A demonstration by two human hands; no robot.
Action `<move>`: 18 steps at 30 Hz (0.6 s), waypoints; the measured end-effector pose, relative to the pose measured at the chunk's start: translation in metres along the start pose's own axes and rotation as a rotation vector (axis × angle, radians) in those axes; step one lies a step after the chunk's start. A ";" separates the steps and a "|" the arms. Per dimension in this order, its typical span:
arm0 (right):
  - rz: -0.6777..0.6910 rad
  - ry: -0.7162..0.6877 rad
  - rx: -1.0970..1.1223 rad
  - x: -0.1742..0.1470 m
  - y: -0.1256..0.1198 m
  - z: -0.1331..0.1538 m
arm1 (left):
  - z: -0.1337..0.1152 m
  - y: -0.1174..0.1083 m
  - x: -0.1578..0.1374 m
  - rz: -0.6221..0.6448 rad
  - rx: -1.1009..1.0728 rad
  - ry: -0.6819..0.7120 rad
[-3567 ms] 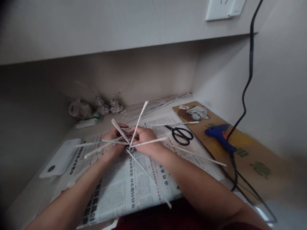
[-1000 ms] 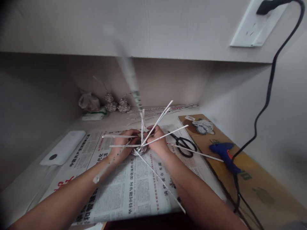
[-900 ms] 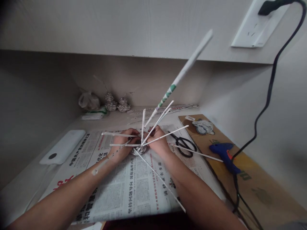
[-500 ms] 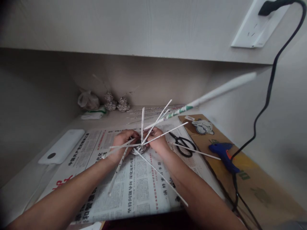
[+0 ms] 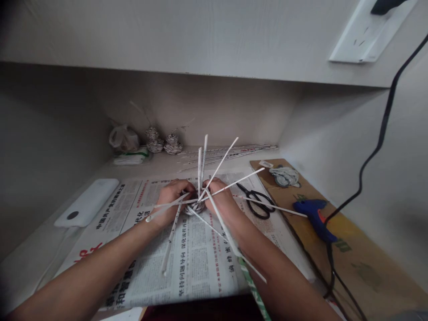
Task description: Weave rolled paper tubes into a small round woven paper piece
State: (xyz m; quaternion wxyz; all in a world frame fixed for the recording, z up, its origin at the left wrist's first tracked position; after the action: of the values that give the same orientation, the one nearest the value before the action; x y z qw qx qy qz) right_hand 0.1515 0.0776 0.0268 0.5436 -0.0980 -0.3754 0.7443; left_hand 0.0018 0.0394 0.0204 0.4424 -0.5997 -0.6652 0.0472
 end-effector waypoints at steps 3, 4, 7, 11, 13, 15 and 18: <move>-0.007 -0.110 -0.212 0.000 -0.003 0.009 | 0.001 0.002 -0.001 0.021 0.023 -0.003; 0.003 -0.134 -0.262 0.001 -0.003 0.012 | 0.002 0.002 -0.001 0.026 0.029 -0.006; 0.051 -0.123 -0.327 0.000 -0.002 0.014 | 0.005 0.004 -0.001 0.028 0.035 -0.029; 0.063 -0.078 -0.193 -0.006 -0.001 0.013 | 0.008 0.003 -0.001 -0.003 0.061 -0.073; 0.033 -0.080 -0.146 -0.011 -0.001 0.011 | 0.007 0.002 -0.001 -0.012 0.073 -0.085; 0.012 -0.084 -0.142 -0.013 0.000 0.008 | 0.006 0.001 -0.001 -0.016 0.072 -0.086; -0.001 -0.071 -0.140 -0.013 0.003 0.002 | 0.002 0.000 -0.001 -0.015 0.034 -0.094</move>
State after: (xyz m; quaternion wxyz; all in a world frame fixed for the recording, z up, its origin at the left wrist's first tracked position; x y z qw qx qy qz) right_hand 0.1530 0.0646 0.0229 0.5222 -0.1089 -0.4458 0.7189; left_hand -0.0002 0.0391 0.0185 0.4209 -0.5843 -0.6888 0.0832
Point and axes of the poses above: each hand's wrist, its own x-axis towards the middle knuckle, its own y-axis out of the palm, z = x × y, the point moved 5 cm from there along x, towards the middle knuckle, and after that the axes turned 3 degrees about -x, right-handed, at the moved point
